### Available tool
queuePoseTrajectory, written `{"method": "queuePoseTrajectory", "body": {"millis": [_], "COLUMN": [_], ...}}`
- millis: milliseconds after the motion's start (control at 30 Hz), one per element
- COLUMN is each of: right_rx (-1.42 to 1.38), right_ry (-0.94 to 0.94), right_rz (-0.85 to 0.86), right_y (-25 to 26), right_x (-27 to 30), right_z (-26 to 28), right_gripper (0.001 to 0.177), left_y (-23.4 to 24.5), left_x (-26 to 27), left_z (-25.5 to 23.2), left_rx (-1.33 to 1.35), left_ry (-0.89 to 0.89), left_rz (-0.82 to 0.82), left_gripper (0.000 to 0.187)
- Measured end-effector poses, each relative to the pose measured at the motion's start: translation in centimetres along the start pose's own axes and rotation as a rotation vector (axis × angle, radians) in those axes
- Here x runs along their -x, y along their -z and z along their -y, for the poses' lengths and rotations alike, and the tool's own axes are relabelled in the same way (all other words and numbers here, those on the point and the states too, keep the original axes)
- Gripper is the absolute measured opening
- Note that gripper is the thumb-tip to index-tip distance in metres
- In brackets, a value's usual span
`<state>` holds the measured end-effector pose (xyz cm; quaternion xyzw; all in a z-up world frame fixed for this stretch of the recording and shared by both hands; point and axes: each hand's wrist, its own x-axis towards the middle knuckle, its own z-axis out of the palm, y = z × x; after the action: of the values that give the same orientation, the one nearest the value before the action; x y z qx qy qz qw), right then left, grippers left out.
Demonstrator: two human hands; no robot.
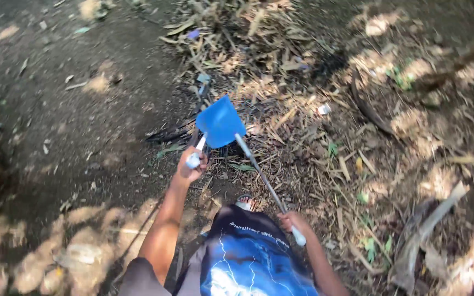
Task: Cleaning dry leaves and debris from the ground using a handheld broom and a dustpan.
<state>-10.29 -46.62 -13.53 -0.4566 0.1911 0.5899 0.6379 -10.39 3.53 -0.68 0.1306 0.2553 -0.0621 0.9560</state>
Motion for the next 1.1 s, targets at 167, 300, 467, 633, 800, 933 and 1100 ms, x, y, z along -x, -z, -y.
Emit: {"method": "queuePoseTrajectory", "body": {"millis": [167,300,467,633,800,933,1100], "right_rx": [-0.042,0.165,0.642,0.633,-0.002,-0.030,0.252], "right_ry": [-0.225,-0.280,-0.233,-0.450,-0.759,-0.457,-0.032], "right_rz": [-0.026,0.133,0.198,0.277,0.215,0.103,-0.108], "right_y": [-2.8,-2.0,-8.4,-14.0,-11.4,-7.0,1.6], "right_x": [0.9,-3.1,-6.8,-13.0,-19.4,-22.6,-11.9], "right_z": [0.8,1.7,1.1,-3.5,-6.5,-0.9,5.5], "right_gripper": [0.018,0.005,0.025,0.031,0.021,0.017,0.013], "left_y": [5.1,8.7,14.5,20.2,27.6,27.0,27.4], "left_x": [6.4,12.2,18.7,23.6,26.5,28.2,29.3], "left_z": [3.9,6.1,10.3,14.4,19.1,20.3,20.9], "left_rx": [-0.074,0.046,0.212,0.226,0.268,0.361,0.491], "left_ry": [-0.245,-0.415,-0.557,-0.688,-0.705,-0.663,-0.590], "left_rz": [-0.160,-0.262,-0.260,-0.320,-0.140,-0.366,-0.278], "left_gripper": [0.014,0.008,0.014,0.011,0.015,0.027,0.025]}}
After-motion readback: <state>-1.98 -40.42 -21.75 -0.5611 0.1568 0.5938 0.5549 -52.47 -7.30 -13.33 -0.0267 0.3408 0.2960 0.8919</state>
